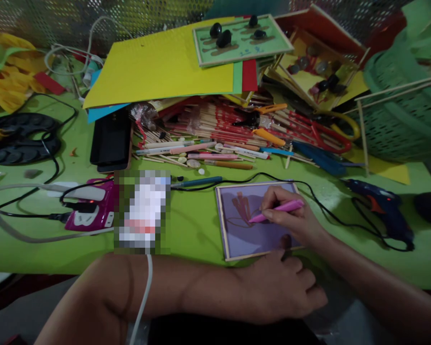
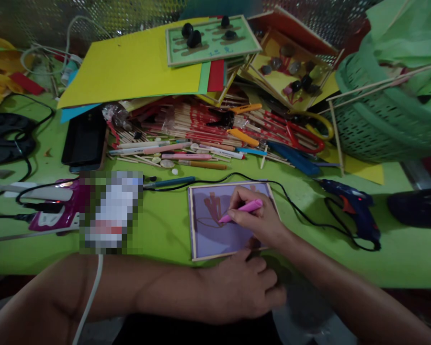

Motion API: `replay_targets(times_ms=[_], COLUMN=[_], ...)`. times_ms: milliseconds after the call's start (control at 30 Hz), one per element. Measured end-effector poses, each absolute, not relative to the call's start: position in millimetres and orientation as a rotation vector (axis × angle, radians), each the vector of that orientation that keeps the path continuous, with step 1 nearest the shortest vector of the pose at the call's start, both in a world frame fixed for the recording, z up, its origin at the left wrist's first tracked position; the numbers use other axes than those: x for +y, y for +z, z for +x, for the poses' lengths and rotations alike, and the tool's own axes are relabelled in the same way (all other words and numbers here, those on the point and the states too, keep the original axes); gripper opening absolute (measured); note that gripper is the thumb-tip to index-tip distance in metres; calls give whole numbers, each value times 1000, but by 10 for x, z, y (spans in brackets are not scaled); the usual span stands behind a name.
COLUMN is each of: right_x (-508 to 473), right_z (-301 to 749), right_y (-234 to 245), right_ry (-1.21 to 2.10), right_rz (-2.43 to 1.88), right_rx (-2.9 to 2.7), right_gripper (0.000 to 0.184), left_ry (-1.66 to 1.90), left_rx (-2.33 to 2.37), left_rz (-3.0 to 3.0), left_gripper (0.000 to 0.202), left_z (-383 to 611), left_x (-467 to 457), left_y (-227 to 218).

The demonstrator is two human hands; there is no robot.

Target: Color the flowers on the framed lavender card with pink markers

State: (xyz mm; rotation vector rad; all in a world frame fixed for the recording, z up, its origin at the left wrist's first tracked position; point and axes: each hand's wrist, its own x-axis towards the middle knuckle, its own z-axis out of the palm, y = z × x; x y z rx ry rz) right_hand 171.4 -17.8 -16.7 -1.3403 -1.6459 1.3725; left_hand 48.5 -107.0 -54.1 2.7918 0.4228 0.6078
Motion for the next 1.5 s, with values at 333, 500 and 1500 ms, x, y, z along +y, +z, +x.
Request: replay_targets(times_ms=[333, 500, 1500], right_x=[-182, -193, -177], right_z=[1696, 1766, 1701], right_y=[-165, -211, -149], right_ry=[1392, 1422, 1398], right_rz=[-1342, -1327, -1318], right_rx=[-1607, -1646, -1645], right_gripper=[16, 19, 19], left_ry=[658, 646, 639], left_rx=[452, 438, 434], left_rz=[2784, 2799, 2794], left_gripper=[14, 15, 15], left_z=[500, 485, 500], left_x=[-1093, -1069, -1080], left_y=[-574, -546, -568])
